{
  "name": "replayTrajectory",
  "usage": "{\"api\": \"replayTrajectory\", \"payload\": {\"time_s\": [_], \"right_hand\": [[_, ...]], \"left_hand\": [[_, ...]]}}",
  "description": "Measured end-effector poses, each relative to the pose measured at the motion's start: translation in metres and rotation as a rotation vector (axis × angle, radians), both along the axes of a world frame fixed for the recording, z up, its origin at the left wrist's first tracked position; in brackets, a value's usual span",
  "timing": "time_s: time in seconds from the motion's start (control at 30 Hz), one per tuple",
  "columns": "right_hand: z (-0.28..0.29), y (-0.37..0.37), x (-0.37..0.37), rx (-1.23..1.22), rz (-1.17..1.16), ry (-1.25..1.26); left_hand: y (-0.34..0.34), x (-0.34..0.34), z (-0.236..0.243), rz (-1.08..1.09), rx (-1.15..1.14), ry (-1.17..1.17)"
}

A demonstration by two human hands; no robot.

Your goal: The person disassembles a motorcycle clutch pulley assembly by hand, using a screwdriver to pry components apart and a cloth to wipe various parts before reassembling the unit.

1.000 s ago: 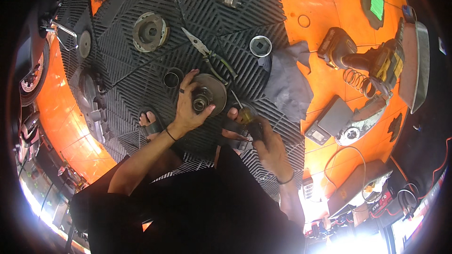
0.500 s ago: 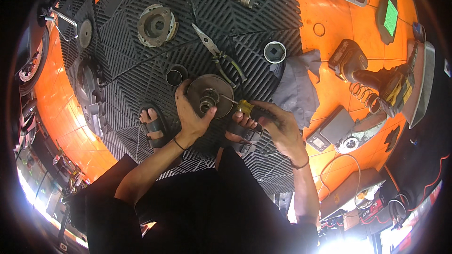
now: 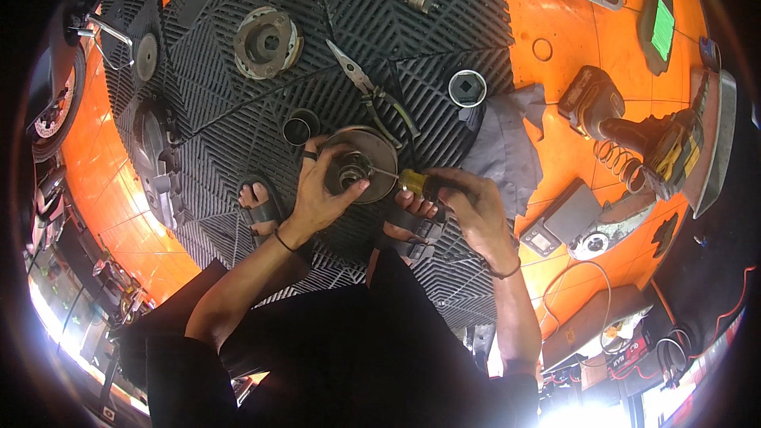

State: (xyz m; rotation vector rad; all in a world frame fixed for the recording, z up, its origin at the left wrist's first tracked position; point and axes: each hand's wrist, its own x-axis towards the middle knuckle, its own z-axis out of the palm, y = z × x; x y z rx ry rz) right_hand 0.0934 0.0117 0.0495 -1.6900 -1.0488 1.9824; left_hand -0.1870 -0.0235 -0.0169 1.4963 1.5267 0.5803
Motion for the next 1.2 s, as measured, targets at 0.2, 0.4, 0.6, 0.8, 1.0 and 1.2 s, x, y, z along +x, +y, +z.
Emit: {"api": "replayTrajectory", "payload": {"time_s": [0.2, 0.4, 0.6, 0.8, 1.0, 1.2], "right_hand": [[0.000, 0.020, -0.004, 0.173, 0.163, -0.007], [0.013, 0.036, -0.008, 0.086, 0.268, -0.079], [0.020, 0.013, -0.013, 0.116, 0.142, 0.005], [0.013, -0.012, -0.012, 0.159, 0.087, 0.049], [0.009, -0.029, -0.013, 0.129, 0.090, 0.026], [0.003, -0.052, -0.034, 0.147, 0.067, -0.017]], "left_hand": [[-0.003, 0.002, -0.002, 0.046, -0.032, -0.041], [0.000, 0.002, 0.001, 0.030, 0.051, -0.046], [0.000, 0.005, 0.001, 0.069, 0.003, -0.054], [-0.002, 0.007, 0.000, 0.106, -0.054, -0.114], [-0.002, 0.004, -0.001, 0.066, -0.099, -0.111], [-0.007, 0.008, -0.001, 0.093, -0.126, -0.123]]}}
